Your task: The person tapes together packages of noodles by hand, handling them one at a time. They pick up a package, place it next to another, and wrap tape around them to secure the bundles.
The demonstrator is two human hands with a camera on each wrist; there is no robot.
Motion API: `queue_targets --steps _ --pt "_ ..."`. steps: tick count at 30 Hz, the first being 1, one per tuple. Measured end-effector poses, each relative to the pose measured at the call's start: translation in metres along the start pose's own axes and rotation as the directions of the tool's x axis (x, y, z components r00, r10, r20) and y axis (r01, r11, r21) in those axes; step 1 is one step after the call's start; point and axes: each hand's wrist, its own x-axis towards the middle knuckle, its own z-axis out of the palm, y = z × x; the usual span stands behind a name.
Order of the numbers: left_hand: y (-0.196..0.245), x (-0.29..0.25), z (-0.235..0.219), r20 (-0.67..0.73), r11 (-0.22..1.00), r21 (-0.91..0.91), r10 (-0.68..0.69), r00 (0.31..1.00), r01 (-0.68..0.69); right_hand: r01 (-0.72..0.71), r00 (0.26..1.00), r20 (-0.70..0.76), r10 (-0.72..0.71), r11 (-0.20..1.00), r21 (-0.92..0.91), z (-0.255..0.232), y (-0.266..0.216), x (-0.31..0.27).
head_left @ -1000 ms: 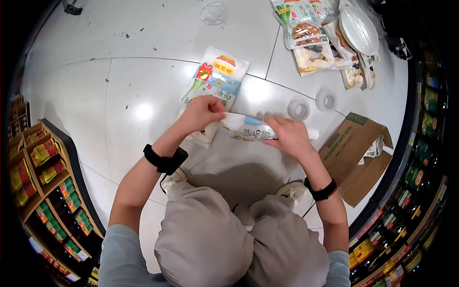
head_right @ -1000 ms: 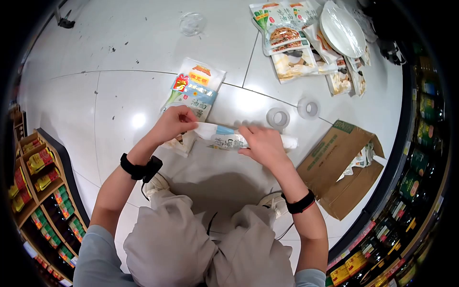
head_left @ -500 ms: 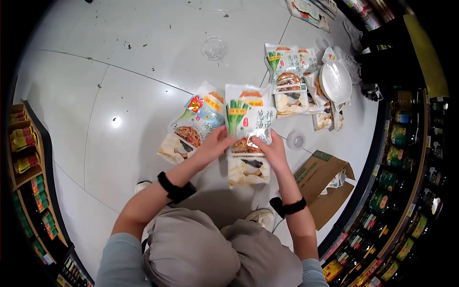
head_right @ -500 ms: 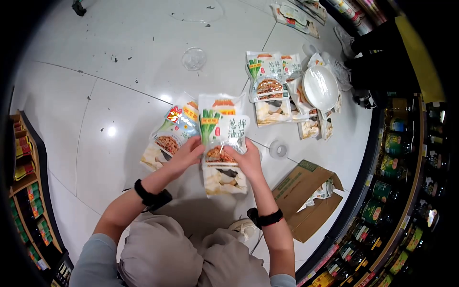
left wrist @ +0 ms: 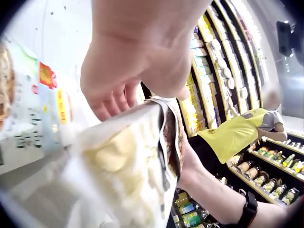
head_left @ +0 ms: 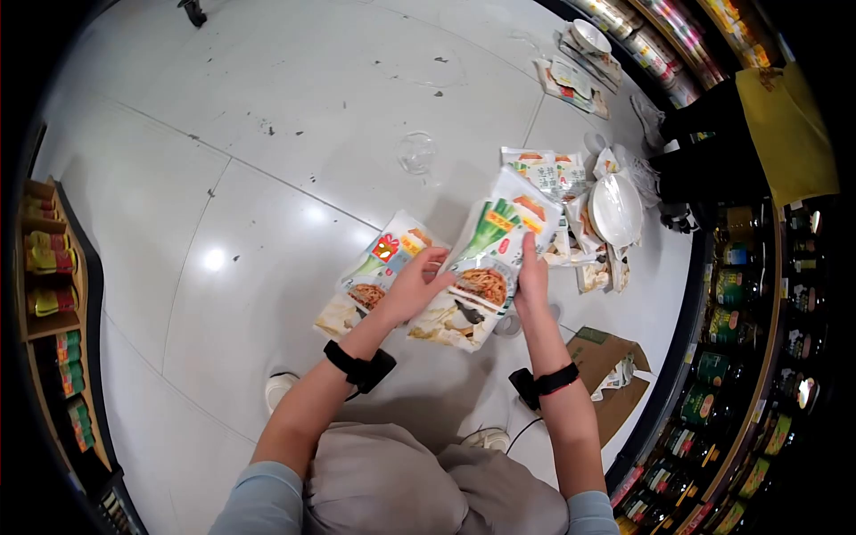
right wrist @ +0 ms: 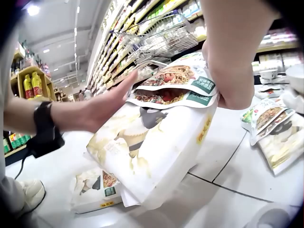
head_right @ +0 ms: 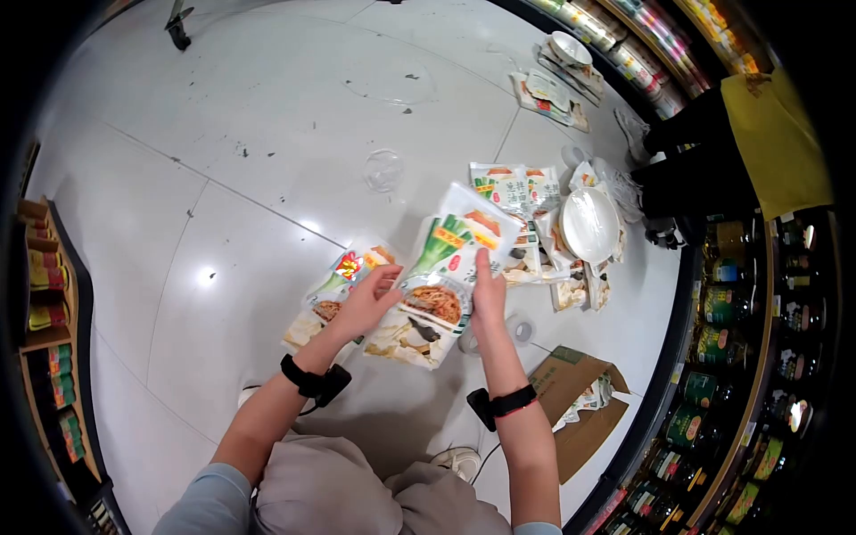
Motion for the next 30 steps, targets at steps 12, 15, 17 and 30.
queue_targets --steps 12,15,17,30 --pt "-0.041 -0.021 -0.099 -0.346 0.438 0.799 -0.225 0.911 0.412 -0.186 0.975 -0.110 0.194 0.979 0.081 -0.096 0.033 0.014" --pt "-0.043 -0.020 -0.100 -0.291 0.455 0.829 -0.144 0.946 0.324 -0.174 0.978 -0.104 0.180 0.983 0.059 -0.098 0.045 0.008" --pt "-0.044 -0.024 -0.097 -0.293 0.479 0.819 -0.124 0.948 0.316 -0.171 0.972 -0.157 0.176 0.984 0.048 -0.092 0.050 0.001" --pt "0.024 -0.153 -0.132 -0.543 0.780 0.497 -0.062 0.838 0.380 -0.145 0.985 0.080 0.153 0.985 -0.098 0.013 0.080 0.090"
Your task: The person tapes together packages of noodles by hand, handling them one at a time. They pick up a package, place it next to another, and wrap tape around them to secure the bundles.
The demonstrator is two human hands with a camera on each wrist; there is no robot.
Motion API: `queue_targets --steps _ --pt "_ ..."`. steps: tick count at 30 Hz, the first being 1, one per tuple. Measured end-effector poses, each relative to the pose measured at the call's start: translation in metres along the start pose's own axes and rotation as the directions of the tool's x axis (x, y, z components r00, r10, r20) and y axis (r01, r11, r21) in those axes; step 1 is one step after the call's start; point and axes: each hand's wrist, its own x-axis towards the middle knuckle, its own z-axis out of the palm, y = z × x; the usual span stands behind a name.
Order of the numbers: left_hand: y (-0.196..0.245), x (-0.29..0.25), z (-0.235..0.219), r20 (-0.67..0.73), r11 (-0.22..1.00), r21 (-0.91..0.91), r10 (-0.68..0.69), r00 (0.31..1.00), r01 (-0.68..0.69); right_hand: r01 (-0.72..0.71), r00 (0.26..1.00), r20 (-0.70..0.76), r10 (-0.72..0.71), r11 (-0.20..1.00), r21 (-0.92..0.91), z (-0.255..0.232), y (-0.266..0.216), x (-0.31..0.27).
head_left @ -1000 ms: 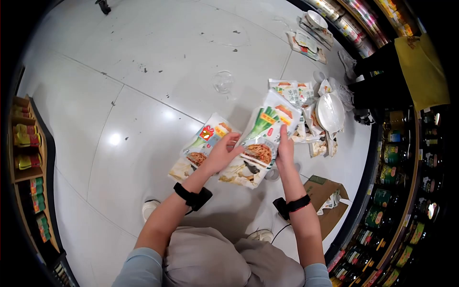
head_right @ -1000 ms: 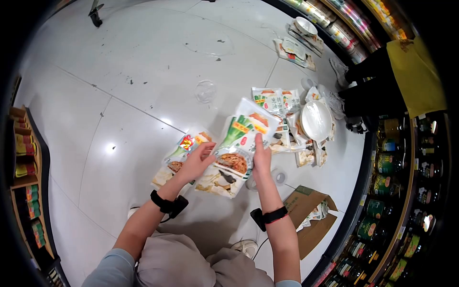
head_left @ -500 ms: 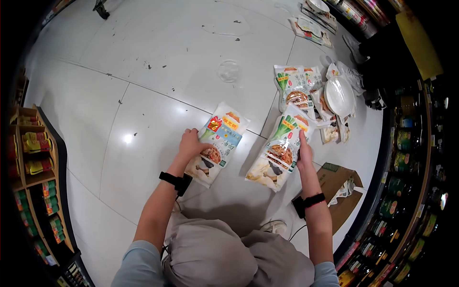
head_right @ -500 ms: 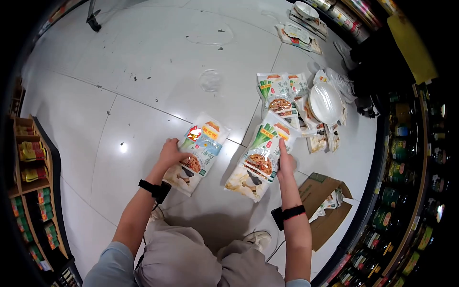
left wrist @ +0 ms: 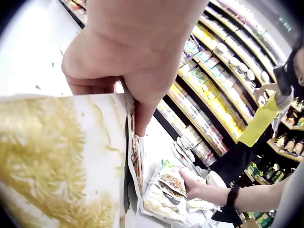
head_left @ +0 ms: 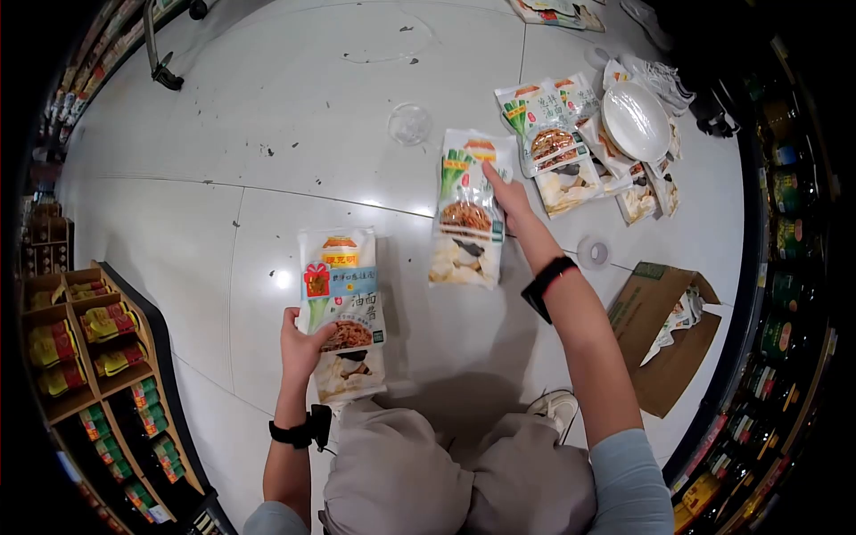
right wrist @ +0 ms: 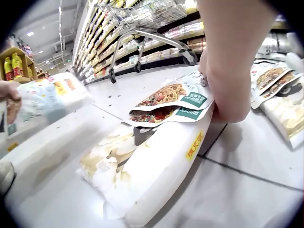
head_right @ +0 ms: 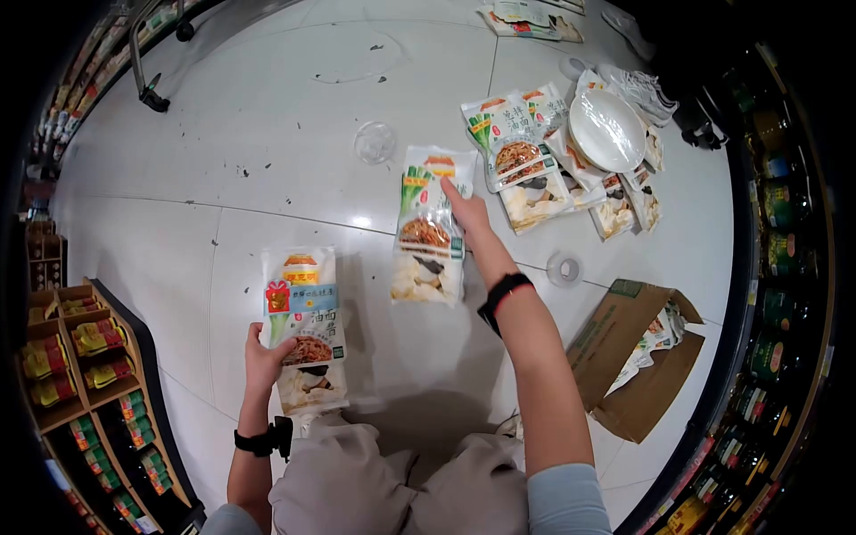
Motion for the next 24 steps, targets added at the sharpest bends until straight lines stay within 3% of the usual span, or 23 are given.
queue_targets --steps 1,3,4,5,6,7,8,9,11,12,13,15,17,19,21,23,24 --pt "0.003 -0.005 -0.008 0.001 0.996 -0.087 -0.014 1.000 0.014 -0.011 1.000 -0.001 0.011 1.000 0.010 0.003 0.000 0.013" --pt "0.009 -0.009 -0.012 0.003 0.991 -0.134 -0.018 1.000 0.018 -0.111 0.994 -0.023 0.109 0.984 -0.140 0.008 -0.005 0.033" --pt "0.009 -0.010 -0.012 0.011 0.993 -0.114 -0.006 1.000 0.008 0.000 1.000 0.030 0.008 0.965 -0.262 0.012 -0.013 0.025" --pt "0.011 -0.008 -0.012 0.025 0.996 -0.094 0.007 1.000 -0.004 0.001 1.000 0.027 0.006 0.966 -0.257 0.017 -0.020 0.019" --pt "0.017 -0.003 -0.006 0.034 0.996 -0.093 0.012 0.999 -0.008 0.122 0.983 -0.057 -0.172 0.860 -0.495 0.020 -0.027 0.012" --pt "0.026 -0.002 0.001 0.043 0.994 -0.097 0.045 0.998 -0.040 0.183 0.932 -0.095 -0.349 0.681 -0.709 0.018 -0.025 0.007" --pt "0.033 -0.003 0.007 0.060 0.993 -0.097 0.072 0.996 -0.066 0.307 0.850 -0.054 -0.523 0.577 -0.757 0.011 -0.019 -0.002" --pt "0.038 -0.003 0.014 0.085 0.994 -0.092 0.063 0.994 -0.055 0.281 0.858 -0.072 -0.508 0.583 -0.762 0.001 -0.008 -0.012" --pt "0.056 0.010 0.035 0.186 0.989 -0.142 0.058 0.981 -0.032 0.487 0.733 0.129 -0.668 0.382 -0.786 -0.018 0.006 -0.028" --pt "0.072 0.011 0.045 0.237 0.989 -0.146 0.007 0.971 0.028 0.539 0.698 0.153 -0.700 0.373 -0.755 -0.028 0.016 -0.040" --pt "0.075 0.011 0.056 0.262 0.989 -0.141 0.001 0.965 0.037 0.516 0.711 0.137 -0.690 0.380 -0.768 -0.037 0.034 -0.047" --pt "0.077 0.017 0.078 0.342 0.946 -0.318 0.054 0.938 0.061 0.434 0.881 0.005 -0.473 0.803 -0.408 -0.048 0.053 -0.053" --pt "0.073 0.017 0.089 0.381 0.943 -0.328 0.080 0.921 0.054 0.380 0.884 -0.073 -0.462 0.800 -0.464 -0.048 0.053 -0.050" --pt "0.072 0.013 0.092 0.381 0.931 -0.357 0.064 0.922 0.083 0.352 0.902 -0.119 -0.415 0.866 -0.354 -0.040 0.047 -0.037" --pt "0.070 0.011 0.087 0.387 0.939 -0.333 0.060 0.920 0.079 0.312 0.906 -0.147 -0.397 0.861 -0.401 -0.030 0.031 -0.030" --pt "0.059 0.011 0.077 0.456 0.910 -0.377 0.020 0.890 0.173 0.101 0.975 -0.102 -0.198 0.803 -0.588 -0.016 0.014 -0.029" --pt "0.046 0.010 0.075 0.460 0.900 -0.391 0.010 0.888 0.192 0.130 0.948 -0.158 -0.278 0.788 -0.602 -0.006 0.017 -0.032"
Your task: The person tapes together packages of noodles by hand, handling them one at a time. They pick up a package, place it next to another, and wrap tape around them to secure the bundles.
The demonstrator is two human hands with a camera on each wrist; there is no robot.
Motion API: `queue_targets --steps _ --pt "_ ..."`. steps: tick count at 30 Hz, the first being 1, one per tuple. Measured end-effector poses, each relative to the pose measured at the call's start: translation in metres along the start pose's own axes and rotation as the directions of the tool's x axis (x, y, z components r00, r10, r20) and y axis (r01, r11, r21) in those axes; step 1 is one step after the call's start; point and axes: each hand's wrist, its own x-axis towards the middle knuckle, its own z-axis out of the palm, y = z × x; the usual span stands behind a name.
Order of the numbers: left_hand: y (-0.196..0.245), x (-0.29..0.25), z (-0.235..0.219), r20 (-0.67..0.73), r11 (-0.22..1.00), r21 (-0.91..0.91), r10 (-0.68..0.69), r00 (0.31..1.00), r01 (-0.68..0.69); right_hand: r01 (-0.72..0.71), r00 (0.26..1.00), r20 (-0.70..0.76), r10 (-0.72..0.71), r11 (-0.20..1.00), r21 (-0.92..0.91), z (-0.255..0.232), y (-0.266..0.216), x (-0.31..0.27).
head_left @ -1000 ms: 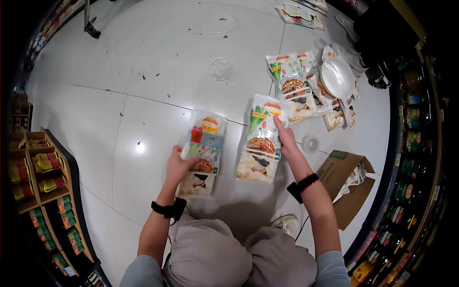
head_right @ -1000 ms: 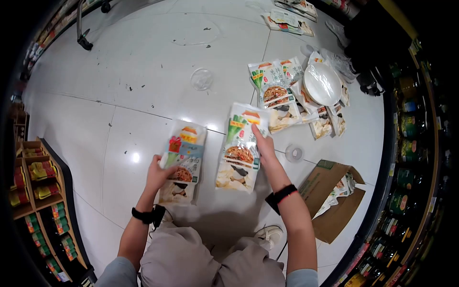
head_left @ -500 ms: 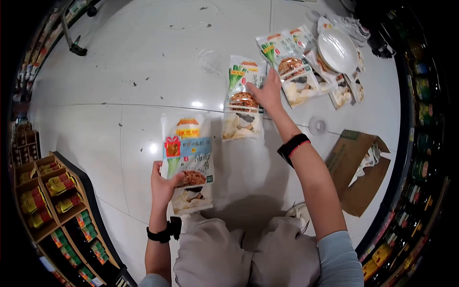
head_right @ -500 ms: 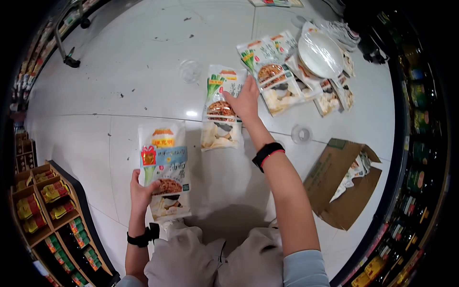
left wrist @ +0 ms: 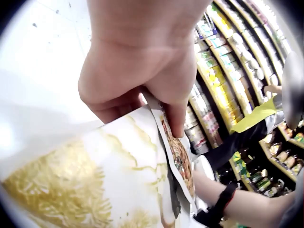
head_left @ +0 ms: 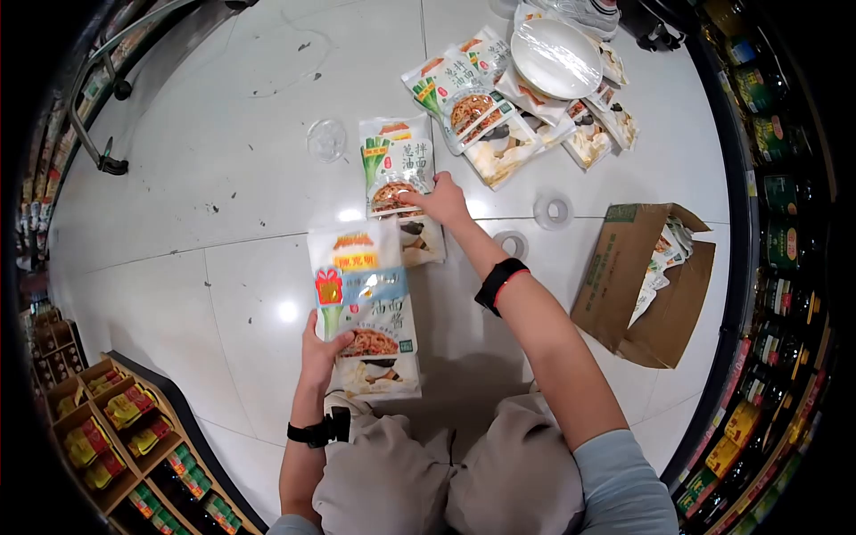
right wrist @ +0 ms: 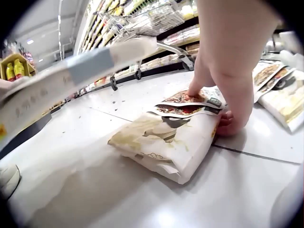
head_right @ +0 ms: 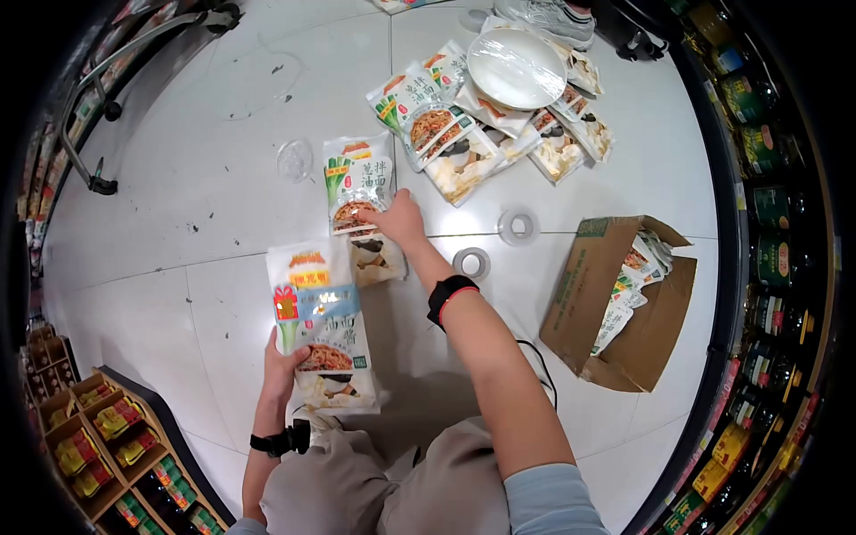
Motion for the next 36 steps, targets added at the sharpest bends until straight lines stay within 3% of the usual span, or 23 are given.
queue_targets --steps 3,5,7,9,11,12,13,15,16,18,19,21,22,24,25,27,29,31,33,34,36 --pt "-0.048 -0.005 -0.019 -0.084 0.999 -0.007 -0.037 0.996 0.037 0.045 0.993 0.111 -0.048 0.998 0.034 -0.003 -0.017 -0.003" --pt "-0.071 -0.006 -0.025 -0.120 0.991 0.042 -0.124 0.985 0.130 0.033 0.991 0.122 -0.045 0.995 0.099 0.004 -0.031 -0.014" --pt "-0.097 -0.007 -0.030 -0.148 0.992 0.003 -0.127 0.981 0.129 0.154 0.981 -0.125 -0.149 0.988 0.026 0.019 -0.041 -0.029" --pt "-0.114 0.000 -0.037 -0.188 0.946 0.272 -0.131 0.974 0.179 0.227 0.967 -0.117 -0.224 0.974 0.011 0.012 -0.049 -0.039" --pt "-0.114 0.000 -0.036 -0.195 0.931 0.311 -0.137 0.971 0.194 0.282 0.958 -0.043 -0.282 0.959 -0.008 -0.002 -0.057 -0.060" --pt "-0.106 -0.003 -0.028 -0.227 0.831 0.556 0.148 0.963 0.003 0.325 0.945 -0.022 -0.325 0.945 -0.027 -0.010 -0.062 -0.071" --pt "-0.094 -0.002 -0.021 -0.179 0.628 0.765 0.420 0.890 -0.143 0.331 0.944 -0.008 -0.331 0.943 -0.032 -0.018 -0.064 -0.081" --pt "-0.054 0.001 -0.012 -0.163 0.620 0.741 0.540 0.825 -0.260 0.546 0.835 0.105 -0.541 0.786 -0.290 -0.027 -0.063 -0.099" --pt "-0.033 0.000 -0.008 -0.118 0.608 0.719 0.584 0.803 -0.336 0.555 0.830 0.131 -0.541 0.782 -0.284 -0.025 -0.057 -0.105" --pt "0.006 0.000 0.002 -0.045 0.563 0.669 0.683 0.729 -0.486 0.733 0.606 0.089 -0.791 0.510 -0.450 -0.016 -0.042 -0.115" --pt "0.016 0.002 0.007 -0.072 0.578 0.671 0.673 0.736 -0.464 0.747 0.599 0.114 -0.792 0.502 -0.436 -0.011 -0.036 -0.120" --pt "0.028 0.008 0.014 0.124 0.411 0.716 0.720 0.682 -0.565 0.750 0.577 0.191 -0.794 0.422 -0.509 -0.002 -0.023 -0.131" --pt "0.032 0.011 0.019 0.101 0.428 0.720 0.715 0.692 -0.547 0.763 0.569 0.215 -0.794 0.413 -0.496 0.003 -0.016 -0.139" --pt "0.036 0.020 0.024 0.319 0.233 0.793 0.627 0.710 -0.562 0.780 0.571 0.267 -0.777 0.411 -0.473 0.013 -0.005 -0.152" --pt "0.030 0.027 0.024 0.302 0.247 0.798 0.626 0.719 -0.550 0.789 0.563 0.284 -0.776 0.403 -0.464 0.013 -0.004 -0.154" --pt "0.014 0.034 0.021 0.428 0.237 0.753 0.533 0.730 -0.614 0.757 0.641 0.312 -0.701 0.510 -0.408 0.011 -0.004 -0.165" --pt "0.007 0.039 0.017 0.434 0.249 0.757 0.499 0.750 -0.604 0.763 0.643 0.341 -0.686 0.538 -0.358 0.004 0.002 -0.169" --pt "-0.008 0.044 0.008 0.494 0.186 0.767 0.439 0.750 -0.614 0.765 0.644 0.362 -0.674 0.563 -0.312 -0.005 0.012 -0.168" --pt "-0.012 0.047 0.009 0.480 0.208 0.764 0.448 0.754 -0.611 0.693 0.716 0.372 -0.591 0.668 -0.272 -0.017 0.024 -0.167" --pt "-0.008 0.046 0.011 0.456 0.238 0.765 0.455 0.765 -0.598 0.693 0.714 0.383 -0.586 0.668 -0.270 -0.020 0.030 -0.166" --pt "-0.006 0.047 0.016 0.429 0.275 0.766 0.454 0.781 -0.581 0.629 0.773 0.275 -0.572 0.748 -0.212 -0.022 0.039 -0.163"
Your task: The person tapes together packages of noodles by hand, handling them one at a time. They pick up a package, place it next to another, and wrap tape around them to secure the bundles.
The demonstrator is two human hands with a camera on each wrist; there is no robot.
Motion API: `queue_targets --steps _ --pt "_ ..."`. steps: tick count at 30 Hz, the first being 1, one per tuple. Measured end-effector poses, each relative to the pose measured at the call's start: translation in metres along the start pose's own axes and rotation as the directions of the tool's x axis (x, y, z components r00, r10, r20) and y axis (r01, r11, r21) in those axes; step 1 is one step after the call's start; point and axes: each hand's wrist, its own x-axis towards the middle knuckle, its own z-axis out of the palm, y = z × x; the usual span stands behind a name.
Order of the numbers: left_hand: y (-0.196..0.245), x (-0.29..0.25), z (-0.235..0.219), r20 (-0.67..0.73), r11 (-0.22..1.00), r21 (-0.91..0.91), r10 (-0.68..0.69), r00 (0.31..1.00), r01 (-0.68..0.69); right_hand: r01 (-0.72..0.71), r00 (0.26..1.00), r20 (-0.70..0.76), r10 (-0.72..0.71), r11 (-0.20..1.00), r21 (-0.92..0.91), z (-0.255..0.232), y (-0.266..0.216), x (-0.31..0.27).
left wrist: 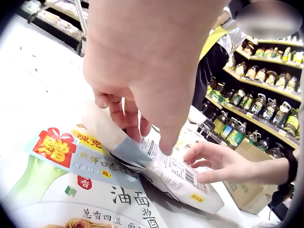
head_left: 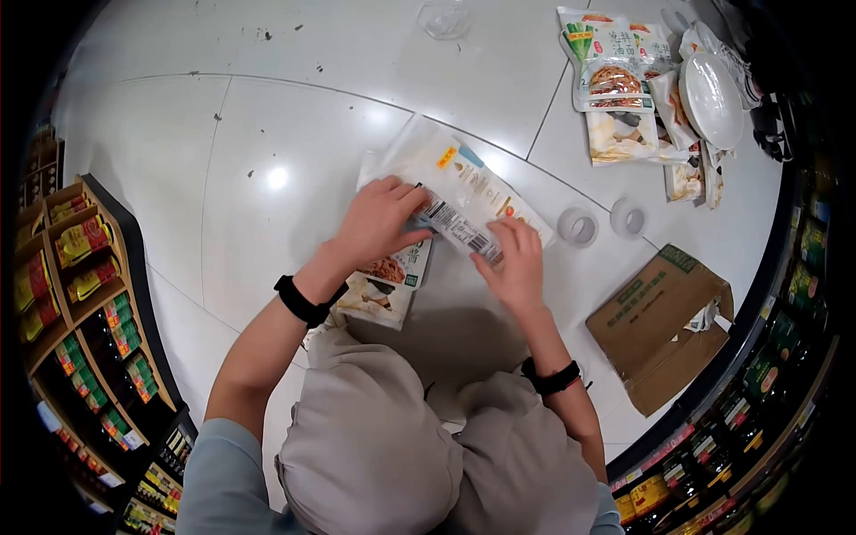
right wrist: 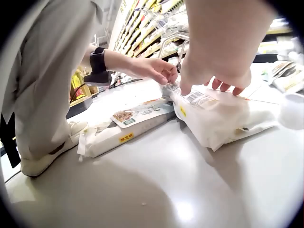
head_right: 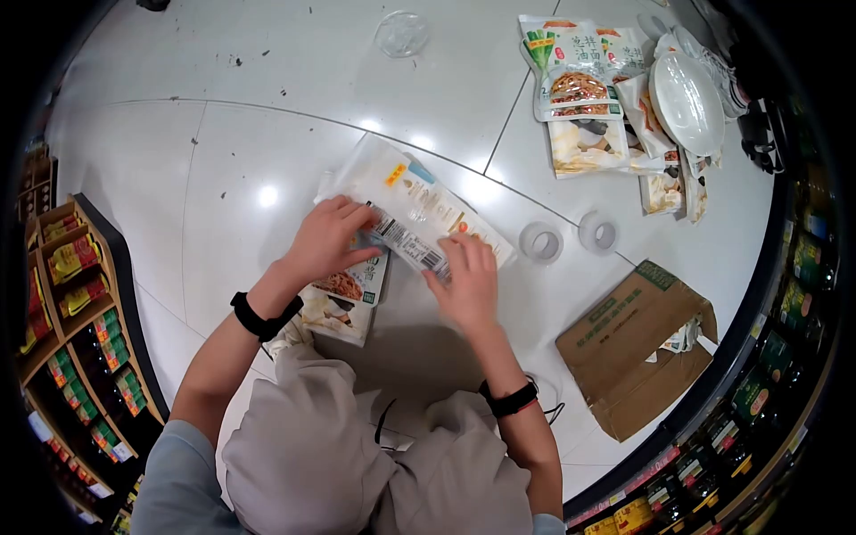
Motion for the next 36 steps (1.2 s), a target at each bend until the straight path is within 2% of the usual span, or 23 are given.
queue_targets --steps 2,3,5,7,9,10,12,13,14,15,17,18,21,23,24,25,26,27,29,30,31,33,36 --pt "0.002 0.004 0.003 -0.077 0.990 0.094 0.113 0.991 -0.105 0.000 1.000 -0.015 0.001 1.000 0.014 -0.001 0.004 0.002" --pt "0.000 0.005 0.003 -0.074 0.991 0.092 0.109 0.991 -0.102 0.003 0.999 -0.040 -0.002 1.000 0.023 -0.001 0.005 0.005" --pt "-0.002 0.010 0.004 0.052 0.993 0.041 0.111 0.992 -0.113 0.032 0.999 -0.028 -0.031 0.999 0.042 -0.002 0.008 0.011" --pt "-0.004 0.016 0.007 0.084 0.995 -0.009 0.098 0.992 -0.098 0.061 0.998 -0.021 -0.059 0.997 0.057 -0.003 0.010 0.019" --pt "-0.003 0.025 0.009 0.114 0.995 -0.059 0.088 0.990 -0.082 0.082 0.997 -0.004 -0.083 0.976 0.201 0.000 0.008 0.030" --pt "-0.002 0.032 0.009 0.138 0.991 -0.031 0.130 0.982 -0.126 0.081 0.997 -0.006 -0.082 0.977 0.198 0.000 0.005 0.036" --pt "-0.001 0.049 0.008 0.163 0.985 -0.005 0.172 0.971 -0.174 -0.118 0.976 0.208 0.060 0.953 0.280 0.001 -0.001 0.047" --pt "-0.001 0.058 0.008 0.255 0.980 -0.048 0.199 0.946 -0.193 -0.119 0.976 0.208 0.060 0.953 0.280 0.003 -0.004 0.055" --pt "-0.001 0.064 0.006 0.344 0.974 -0.094 0.227 0.911 -0.207 -0.216 0.952 0.265 0.154 0.950 0.223 0.005 -0.006 0.062" --pt "0.000 0.067 0.003 0.346 0.974 -0.093 0.228 0.910 -0.208 -0.309 0.917 0.313 0.249 0.937 0.161 0.006 -0.007 0.066" --pt "0.002 0.074 -0.003 0.332 0.972 -0.223 0.141 0.933 -0.067 -0.299 0.912 0.340 0.230 0.939 0.168 0.004 -0.006 0.071" --pt "0.001 0.075 -0.002 0.334 0.973 -0.221 0.145 0.932 -0.072 -0.289 0.906 0.368 0.210 0.941 0.174 0.004 -0.006 0.073" --pt "-0.001 0.065 0.007 0.244 0.962 -0.269 0.117 0.963 -0.049 -0.275 0.939 0.266 0.220 0.942 0.192 0.011 -0.007 0.070" --pt "-0.002 0.058 0.010 0.192 0.859 -0.474 -0.113 0.975 0.192 -0.274 0.949 0.218 0.228 0.938 0.211 0.019 -0.003 0.067" --pt "-0.003 0.056 0.014 0.192 0.860 -0.473 -0.111 0.975 0.191 -0.270 0.956 0.176 0.233 0.935 0.229 0.021 -0.003 0.067" --pt "-0.005 0.053 0.018 0.015 0.749 -0.634 -0.239 0.971 0.194 -0.272 0.956 0.174 0.235 0.935 0.229 0.023 -0.003 0.066" --pt "-0.005 0.050 0.022 -0.134 0.617 -0.773 -0.387 0.912 0.148 -0.239 0.965 0.155 0.210 0.950 0.202 0.023 -0.003 0.066" --pt "-0.006 0.043 0.025 -0.133 0.615 -0.774 -0.386 0.913 0.148 -0.205 0.974 0.138 0.182 0.963 0.173 0.022 -0.003 0.065" --pt "-0.002 0.026 0.027 -0.251 0.840 -0.511 -0.350 0.902 0.184 -0.178 0.978 0.133 0.158 0.971 0.159 0.019 -0.001 0.066" --pt "0.006 0.017 0.025 -0.152 0.877 -0.445 -0.273 0.950 0.181 -0.148 0.983 0.130 0.129 0.978 0.148 0.017 0.000 0.067" --pt "0.010 0.011 0.026 -0.152 0.879 -0.442 -0.273 0.950 0.182 -0.147 0.983 0.129 0.128 0.977 0.151 0.015 0.003 0.070" --pt "0.017 0.003 0.033 -0.055 0.886 -0.374 -0.315 0.947 0.273 -0.159 0.949 0.298 0.103 0.972 0.171 0.008 0.009 0.077" --pt "0.017 -0.003 0.041 -0.175 0.810 -0.529 -0.396 0.902 0.253 -0.051 0.963 0.271 -0.005 0.979 0.199 -0.002 0.019 0.078"
